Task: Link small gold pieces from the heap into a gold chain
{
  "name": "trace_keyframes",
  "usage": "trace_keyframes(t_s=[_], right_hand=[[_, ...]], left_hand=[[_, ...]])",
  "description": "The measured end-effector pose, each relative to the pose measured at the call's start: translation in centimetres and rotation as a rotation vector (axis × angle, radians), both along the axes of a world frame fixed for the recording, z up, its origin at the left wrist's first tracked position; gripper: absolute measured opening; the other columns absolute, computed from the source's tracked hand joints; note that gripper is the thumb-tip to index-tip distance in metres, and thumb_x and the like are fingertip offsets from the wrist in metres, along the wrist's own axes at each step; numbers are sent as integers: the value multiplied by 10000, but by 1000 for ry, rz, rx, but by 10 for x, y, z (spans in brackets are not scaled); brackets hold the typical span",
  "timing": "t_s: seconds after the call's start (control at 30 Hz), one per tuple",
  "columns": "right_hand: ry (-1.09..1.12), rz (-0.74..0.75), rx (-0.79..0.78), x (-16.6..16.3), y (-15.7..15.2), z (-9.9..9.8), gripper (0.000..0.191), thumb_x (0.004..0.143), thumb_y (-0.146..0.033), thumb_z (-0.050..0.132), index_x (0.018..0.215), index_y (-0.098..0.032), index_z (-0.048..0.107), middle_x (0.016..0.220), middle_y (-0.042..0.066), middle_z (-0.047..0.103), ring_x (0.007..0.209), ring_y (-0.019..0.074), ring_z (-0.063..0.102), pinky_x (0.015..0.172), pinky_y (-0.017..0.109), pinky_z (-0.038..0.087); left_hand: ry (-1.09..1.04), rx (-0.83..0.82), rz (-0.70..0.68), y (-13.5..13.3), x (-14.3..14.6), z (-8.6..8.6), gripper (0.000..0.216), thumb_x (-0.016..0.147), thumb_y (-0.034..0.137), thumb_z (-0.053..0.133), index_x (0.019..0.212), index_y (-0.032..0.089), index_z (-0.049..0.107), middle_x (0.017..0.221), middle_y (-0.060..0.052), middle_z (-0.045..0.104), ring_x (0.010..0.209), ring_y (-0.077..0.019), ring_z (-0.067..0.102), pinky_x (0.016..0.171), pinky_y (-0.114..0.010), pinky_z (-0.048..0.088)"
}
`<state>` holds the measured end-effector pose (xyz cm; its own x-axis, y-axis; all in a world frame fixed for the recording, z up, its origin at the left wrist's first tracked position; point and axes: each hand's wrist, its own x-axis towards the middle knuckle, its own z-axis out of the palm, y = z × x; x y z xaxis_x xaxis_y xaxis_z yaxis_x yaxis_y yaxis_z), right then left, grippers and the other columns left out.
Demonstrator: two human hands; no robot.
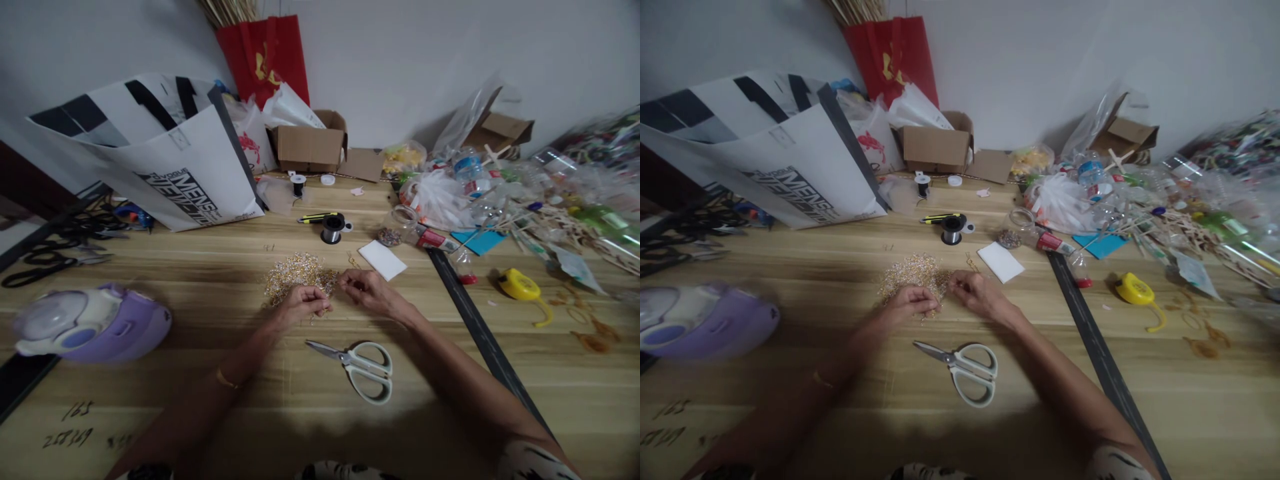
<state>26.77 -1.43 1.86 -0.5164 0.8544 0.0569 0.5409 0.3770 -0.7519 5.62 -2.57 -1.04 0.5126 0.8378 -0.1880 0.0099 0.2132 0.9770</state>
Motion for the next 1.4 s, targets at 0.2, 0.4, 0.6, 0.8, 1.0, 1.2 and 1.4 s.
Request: trace_keyframes(t_s=[0.2, 0.4, 0.6, 0.8, 1.0, 1.2, 1.4], right_hand=[[-46, -17, 62, -5, -10, 8, 268, 794, -149, 547, 1057, -151, 600, 738, 17, 630, 548, 91, 514, 529, 210, 376], [-28, 99, 39, -18, -22, 15, 210, 818, -118, 537, 1002, -169, 624, 698, 0, 629, 588, 102, 550, 557, 197, 393], [-61, 110, 123, -20, -23, 14, 105, 866, -165, 527, 877, -161, 631, 775, 28, 643, 653, 114, 567, 607, 209, 393], [-92, 123, 173, -19, -23, 14, 136, 885, -166, 495, 861, -157, 629, 803, 50, 646, 660, 121, 563, 616, 216, 391], [-46, 83, 136, -17, -21, 14, 127, 875, -169, 492, 887, -163, 618, 816, 38, 643, 708, 133, 569, 649, 235, 412], [-6, 60, 29, -13, -17, 13, 137, 874, -222, 496, 857, -157, 615, 759, 20, 629, 654, 122, 529, 587, 224, 381], [27, 62, -15, -13, -17, 12, 155, 876, -252, 504, 856, -148, 617, 739, 11, 613, 632, 110, 497, 579, 214, 348]], left_hand=[[-4, -8, 38, 0, 1, 0, 307, 611, 390, 753, 656, 111, 634, 652, -33, 656, 534, -77, 520, 545, -203, 399], [-11, 23, 42, 0, 1, 2, 268, 628, 359, 740, 664, 112, 642, 607, -17, 628, 565, -97, 550, 570, -214, 408], [-32, 43, 75, -4, 3, 6, 244, 651, 347, 727, 671, 118, 644, 609, -13, 633, 593, -108, 566, 610, -225, 428], [-46, 60, 90, -5, 3, 8, 254, 654, 363, 724, 657, 123, 642, 652, -34, 666, 643, -130, 596, 656, -242, 449], [-67, 96, 165, -4, 2, 10, 211, 673, 330, 703, 663, 127, 647, 666, -34, 669, 672, -142, 606, 684, -254, 457], [-108, 37, 231, -3, 0, 9, 183, 649, 298, 718, 681, 132, 648, 685, -22, 667, 661, -138, 609, 668, -248, 457], [-224, 0, 244, -4, 1, 8, 194, 626, 291, 742, 684, 132, 647, 747, -32, 674, 669, -138, 611, 693, -269, 466]])
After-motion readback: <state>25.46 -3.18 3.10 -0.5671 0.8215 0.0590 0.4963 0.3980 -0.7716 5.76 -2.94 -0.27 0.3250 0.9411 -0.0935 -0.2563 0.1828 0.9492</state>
